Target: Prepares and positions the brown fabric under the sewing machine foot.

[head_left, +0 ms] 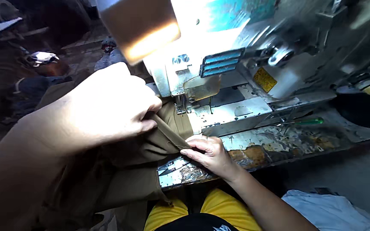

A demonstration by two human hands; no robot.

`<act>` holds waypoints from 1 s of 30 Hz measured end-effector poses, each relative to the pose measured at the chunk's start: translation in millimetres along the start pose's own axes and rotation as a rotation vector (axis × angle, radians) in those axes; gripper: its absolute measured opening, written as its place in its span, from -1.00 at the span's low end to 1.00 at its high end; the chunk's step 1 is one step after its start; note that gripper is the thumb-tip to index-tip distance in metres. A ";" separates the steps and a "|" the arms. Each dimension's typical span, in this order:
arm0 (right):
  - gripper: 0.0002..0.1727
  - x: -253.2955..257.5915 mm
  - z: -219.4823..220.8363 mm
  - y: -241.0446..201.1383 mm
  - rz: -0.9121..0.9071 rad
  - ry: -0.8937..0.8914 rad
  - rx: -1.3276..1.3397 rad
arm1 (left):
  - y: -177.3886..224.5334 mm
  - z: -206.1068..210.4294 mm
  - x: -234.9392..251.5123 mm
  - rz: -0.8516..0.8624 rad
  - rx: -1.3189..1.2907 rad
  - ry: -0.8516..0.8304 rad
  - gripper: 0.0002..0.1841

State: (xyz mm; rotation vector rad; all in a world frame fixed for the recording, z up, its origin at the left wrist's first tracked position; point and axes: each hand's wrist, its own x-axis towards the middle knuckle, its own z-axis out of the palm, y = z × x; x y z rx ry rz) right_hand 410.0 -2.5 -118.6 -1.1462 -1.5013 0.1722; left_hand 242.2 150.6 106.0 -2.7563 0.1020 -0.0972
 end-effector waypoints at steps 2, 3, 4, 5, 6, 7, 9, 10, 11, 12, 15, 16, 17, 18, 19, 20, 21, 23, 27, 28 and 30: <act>-0.80 0.5 -0.8 -0.4 -0.005 -0.004 -0.012 | -1.4 2.6 -1.2 -0.013 0.003 0.013 -0.66; -0.80 0.8 -1.4 -0.5 -0.008 -0.006 -0.018 | 0.5 2.7 -1.0 -0.003 -0.001 0.033 -0.66; -0.80 0.9 -1.9 -0.6 -0.009 -0.004 -0.019 | 3.8 2.9 -0.8 0.013 -0.004 0.055 -0.66; -0.80 0.9 -2.2 -0.7 -0.010 -0.001 -0.016 | 6.8 2.3 -0.5 0.033 0.004 0.060 -0.64; -0.80 1.2 -2.6 -0.9 -0.010 -0.001 -0.010 | 8.0 1.9 0.2 0.042 0.010 0.061 -0.63; -0.80 1.7 -2.7 -1.4 -0.008 -0.001 -0.007 | 6.9 2.2 0.8 0.038 0.008 0.065 -0.64; -0.80 2.4 -2.3 -2.3 -0.006 -0.003 0.001 | 0.7 3.6 0.2 0.010 -0.005 0.065 -0.65; -0.81 2.7 -2.4 -2.3 -0.005 -0.003 0.010 | -0.9 4.5 -1.0 0.002 -0.005 0.069 -0.64; -0.82 2.9 -2.7 -2.3 -0.003 -0.003 0.019 | -0.1 4.7 -1.8 0.008 -0.005 0.082 -0.64; -0.82 2.9 -2.6 -2.4 -0.001 -0.001 0.028 | 2.7 3.9 -2.2 0.021 -0.007 0.091 -0.64; -0.81 2.3 -2.1 -3.3 0.002 0.007 0.026 | 6.2 1.8 -2.1 0.018 -0.018 0.083 -0.59; -0.80 2.4 -1.9 -3.3 0.001 0.008 0.019 | 3.5 2.7 -1.8 0.007 -0.007 0.080 -0.56; -0.80 2.7 -1.7 -3.2 -0.001 0.007 0.017 | 1.7 3.2 -2.2 -0.007 0.001 0.075 -0.53; -0.81 3.0 -1.6 -3.0 -0.002 0.004 0.023 | 2.3 2.7 -3.1 -0.014 -0.001 0.072 -0.52; -0.81 3.1 -1.6 -2.8 -0.003 0.003 0.031 | 5.0 1.0 -3.4 -0.006 -0.010 0.075 -0.51; -0.82 2.8 -1.5 -2.9 -0.003 0.005 0.039 | 8.4 -0.4 -3.4 0.012 -0.025 0.082 -0.51; -0.82 2.2 -1.3 -3.1 0.000 0.008 0.040 | 10.8 -0.3 -3.3 0.024 -0.039 0.090 -0.50; -0.81 2.0 -1.0 -3.0 0.005 0.013 0.037 | 6.6 6.9 -3.1 0.035 -0.034 0.119 -0.48; -0.82 3.7 -0.6 -3.1 -0.001 0.012 0.057 | 4.6 9.6 -6.5 0.023 -0.080 0.135 -0.46; -0.83 3.8 -0.7 -3.3 -0.005 0.012 0.069 | 10.2 4.6 -6.7 0.039 -0.056 0.126 -0.46; -0.83 3.6 -0.6 -3.7 -0.010 0.020 0.067 | 15.0 0.8 -6.2 0.042 -0.044 0.113 -0.44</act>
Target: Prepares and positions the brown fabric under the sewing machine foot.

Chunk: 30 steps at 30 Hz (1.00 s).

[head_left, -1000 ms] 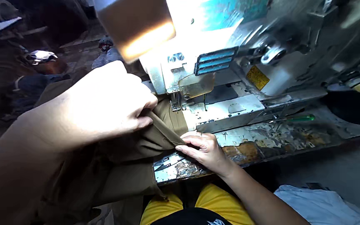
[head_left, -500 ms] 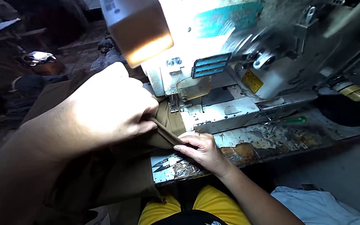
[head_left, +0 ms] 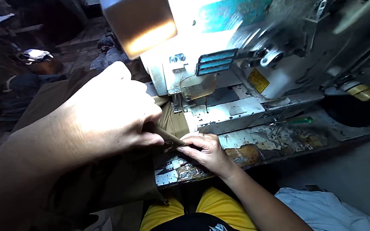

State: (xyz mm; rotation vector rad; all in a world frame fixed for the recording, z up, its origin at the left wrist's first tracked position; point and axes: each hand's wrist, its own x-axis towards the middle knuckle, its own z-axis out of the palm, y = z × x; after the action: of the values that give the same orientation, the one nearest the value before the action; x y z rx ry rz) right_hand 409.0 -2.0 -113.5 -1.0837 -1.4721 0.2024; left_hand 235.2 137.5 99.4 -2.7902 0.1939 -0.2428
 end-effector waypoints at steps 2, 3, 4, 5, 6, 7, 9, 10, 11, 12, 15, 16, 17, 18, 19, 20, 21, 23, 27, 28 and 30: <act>-0.82 0.3 0.9 0.0 -0.008 0.013 -0.012 | -1.1 0.5 -0.6 -0.013 0.002 0.011 -0.44; -0.82 0.5 1.1 -0.2 -0.012 0.017 -0.010 | -1.2 0.4 -1.2 -0.014 -0.003 0.016 -0.44; -0.81 0.6 1.2 -0.7 -0.014 0.020 -0.006 | -1.0 0.4 -2.0 -0.008 -0.018 0.025 -0.45; -0.82 1.0 1.2 -1.3 -0.014 0.022 -0.005 | -0.7 0.4 -2.5 -0.001 -0.027 0.032 -0.45; -0.82 1.3 1.1 -1.6 -0.014 0.023 -0.003 | -0.1 0.3 -2.7 -0.004 -0.027 0.037 -0.46; -0.82 1.7 1.1 -1.6 -0.014 0.024 0.006 | 0.1 0.3 -2.9 -0.005 -0.024 0.038 -0.46; -0.82 2.4 1.4 -1.5 -0.017 0.027 0.022 | -0.5 0.2 -3.2 -0.005 -0.021 0.035 -0.45; -0.82 2.5 1.5 -1.4 -0.019 0.029 0.024 | -0.7 0.2 -3.5 -0.004 -0.021 0.034 -0.45; -0.83 2.8 1.4 -1.2 -0.020 0.029 0.021 | -1.0 0.2 -3.6 -0.004 -0.022 0.032 -0.45; -0.83 3.2 1.3 -1.0 -0.023 0.031 0.016 | -0.9 0.3 -3.4 -0.008 -0.026 0.031 -0.45; -0.82 2.6 2.4 -2.5 -0.027 0.042 -0.040 | 3.6 2.8 -5.0 -0.047 -0.024 0.030 -0.43; -0.82 0.5 2.9 -5.7 -0.025 0.046 -0.080 | 10.0 7.7 -7.7 -0.066 -0.039 0.061 -0.43; -0.81 -2.4 3.4 -10.5 -0.023 0.051 -0.120 | 21.0 15.6 -11.2 -0.097 -0.068 0.109 -0.44; -0.81 -5.7 4.5 -15.8 -0.032 0.058 -0.149 | 34.7 28.4 -15.5 -0.138 -0.115 0.167 -0.47; -0.81 -9.4 6.1 -20.4 -0.048 0.071 -0.168 | 49.7 45.8 -21.0 -0.197 -0.154 0.195 -0.52; -0.80 -13.1 7.8 -24.0 -0.061 0.085 -0.176 | 62.7 66.2 -26.6 -0.253 -0.179 0.200 -0.60; -0.80 -16.0 9.0 -26.6 -0.070 0.098 -0.178 | 71.5 85.9 -31.6 -0.296 -0.206 0.220 -0.69; -0.80 -19.3 8.9 -30.1 -0.068 0.108 -0.160 | 81.7 108.7 -36.5 -0.366 -0.235 0.292 -0.81; -0.81 -15.1 8.5 -31.7 -0.065 0.120 -0.122 | 77.3 102.3 -29.4 -0.401 -0.229 0.312 -0.73; -0.82 -11.4 9.4 -30.0 -0.058 0.125 -0.114 | 72.0 99.7 -26.2 -0.402 -0.228 0.304 -0.72; -0.83 -1.9 12.9 -24.6 -0.032 0.143 -0.108 | 60.6 96.9 -19.3 -0.425 -0.237 0.276 -0.72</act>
State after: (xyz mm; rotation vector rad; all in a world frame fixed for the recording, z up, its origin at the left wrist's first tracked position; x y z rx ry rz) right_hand 385.7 -10.9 -101.2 -1.1367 -1.3830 0.0228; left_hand 228.4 114.4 -14.0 -2.9945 -0.3342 -0.7522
